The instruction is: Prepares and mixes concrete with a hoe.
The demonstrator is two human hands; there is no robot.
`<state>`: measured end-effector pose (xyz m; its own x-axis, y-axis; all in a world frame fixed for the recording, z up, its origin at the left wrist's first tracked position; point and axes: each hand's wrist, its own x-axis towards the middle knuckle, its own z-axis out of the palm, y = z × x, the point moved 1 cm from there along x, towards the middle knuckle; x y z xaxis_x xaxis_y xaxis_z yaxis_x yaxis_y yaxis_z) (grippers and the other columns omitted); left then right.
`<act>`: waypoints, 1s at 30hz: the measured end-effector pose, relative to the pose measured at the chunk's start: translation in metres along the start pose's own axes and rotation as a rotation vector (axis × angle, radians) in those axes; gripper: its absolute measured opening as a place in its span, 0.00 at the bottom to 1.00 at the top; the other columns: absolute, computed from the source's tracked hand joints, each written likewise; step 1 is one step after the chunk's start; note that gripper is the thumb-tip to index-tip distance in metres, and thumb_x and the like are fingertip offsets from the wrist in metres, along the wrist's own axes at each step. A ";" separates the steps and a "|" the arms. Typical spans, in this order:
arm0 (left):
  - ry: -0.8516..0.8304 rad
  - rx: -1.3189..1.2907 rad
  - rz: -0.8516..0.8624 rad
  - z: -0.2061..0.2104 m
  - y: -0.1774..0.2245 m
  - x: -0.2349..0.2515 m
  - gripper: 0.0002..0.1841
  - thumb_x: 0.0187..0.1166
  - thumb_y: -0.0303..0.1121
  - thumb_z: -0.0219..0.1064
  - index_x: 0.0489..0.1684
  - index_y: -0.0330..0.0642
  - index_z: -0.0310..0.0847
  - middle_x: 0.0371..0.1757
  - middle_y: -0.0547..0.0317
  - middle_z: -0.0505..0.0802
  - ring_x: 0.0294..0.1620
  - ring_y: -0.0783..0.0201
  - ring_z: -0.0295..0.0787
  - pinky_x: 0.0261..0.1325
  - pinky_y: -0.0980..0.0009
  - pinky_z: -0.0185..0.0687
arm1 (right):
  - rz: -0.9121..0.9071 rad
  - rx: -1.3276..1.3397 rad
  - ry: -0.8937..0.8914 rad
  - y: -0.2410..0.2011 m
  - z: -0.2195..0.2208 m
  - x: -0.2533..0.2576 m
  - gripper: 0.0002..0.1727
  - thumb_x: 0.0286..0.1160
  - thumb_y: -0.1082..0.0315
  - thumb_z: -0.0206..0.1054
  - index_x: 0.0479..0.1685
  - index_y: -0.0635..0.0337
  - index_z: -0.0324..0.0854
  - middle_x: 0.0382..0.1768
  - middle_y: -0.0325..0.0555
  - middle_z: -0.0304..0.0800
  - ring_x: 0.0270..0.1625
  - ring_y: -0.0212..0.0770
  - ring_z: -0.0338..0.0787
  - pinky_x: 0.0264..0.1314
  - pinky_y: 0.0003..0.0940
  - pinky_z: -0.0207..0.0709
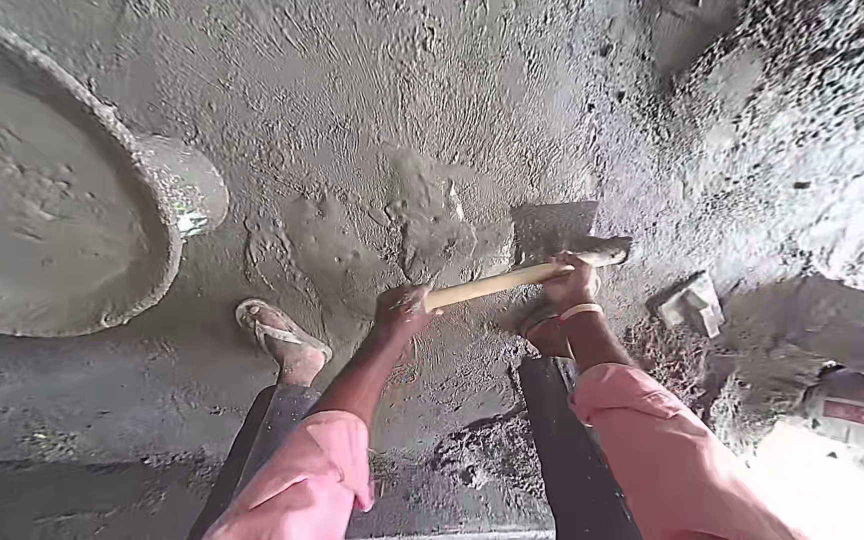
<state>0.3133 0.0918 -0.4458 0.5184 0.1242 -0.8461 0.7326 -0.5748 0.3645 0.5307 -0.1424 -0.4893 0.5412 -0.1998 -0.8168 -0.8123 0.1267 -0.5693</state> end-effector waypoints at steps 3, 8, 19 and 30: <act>-0.033 0.097 -0.072 -0.033 -0.060 -0.037 0.23 0.76 0.52 0.73 0.62 0.48 0.88 0.60 0.45 0.93 0.64 0.43 0.88 0.65 0.38 0.79 | 0.085 -0.008 -0.088 0.050 0.041 -0.057 0.03 0.86 0.62 0.54 0.47 0.48 0.70 0.33 0.35 0.80 0.35 0.36 0.85 0.46 0.41 0.85; -0.055 0.198 -0.222 -0.081 -0.137 -0.090 0.21 0.73 0.50 0.73 0.57 0.48 0.89 0.55 0.46 0.93 0.60 0.42 0.89 0.60 0.38 0.79 | 0.265 0.150 -0.060 0.128 0.111 -0.096 0.04 0.83 0.68 0.50 0.40 0.53 0.68 0.27 0.41 0.77 0.26 0.40 0.82 0.38 0.39 0.84; 0.061 0.068 -0.334 -0.199 -0.212 -0.351 0.25 0.75 0.56 0.71 0.57 0.45 0.89 0.54 0.42 0.94 0.59 0.39 0.90 0.57 0.37 0.80 | 0.338 -0.003 -0.312 0.117 0.239 -0.340 0.09 0.87 0.68 0.45 0.41 0.56 0.70 0.25 0.44 0.80 0.28 0.42 0.85 0.41 0.42 0.86; 0.459 -0.368 -0.458 -0.126 -0.478 -0.379 0.21 0.72 0.45 0.79 0.55 0.40 0.89 0.54 0.38 0.93 0.61 0.35 0.88 0.62 0.30 0.77 | 0.329 -0.149 -0.695 0.200 0.373 -0.539 0.11 0.89 0.69 0.45 0.46 0.54 0.74 0.39 0.45 0.85 0.48 0.46 0.89 0.61 0.49 0.82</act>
<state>-0.1776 0.4212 -0.2507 0.1984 0.6577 -0.7267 0.9782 -0.0864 0.1888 0.1576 0.3535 -0.1976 0.2398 0.4856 -0.8406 -0.9486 -0.0672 -0.3094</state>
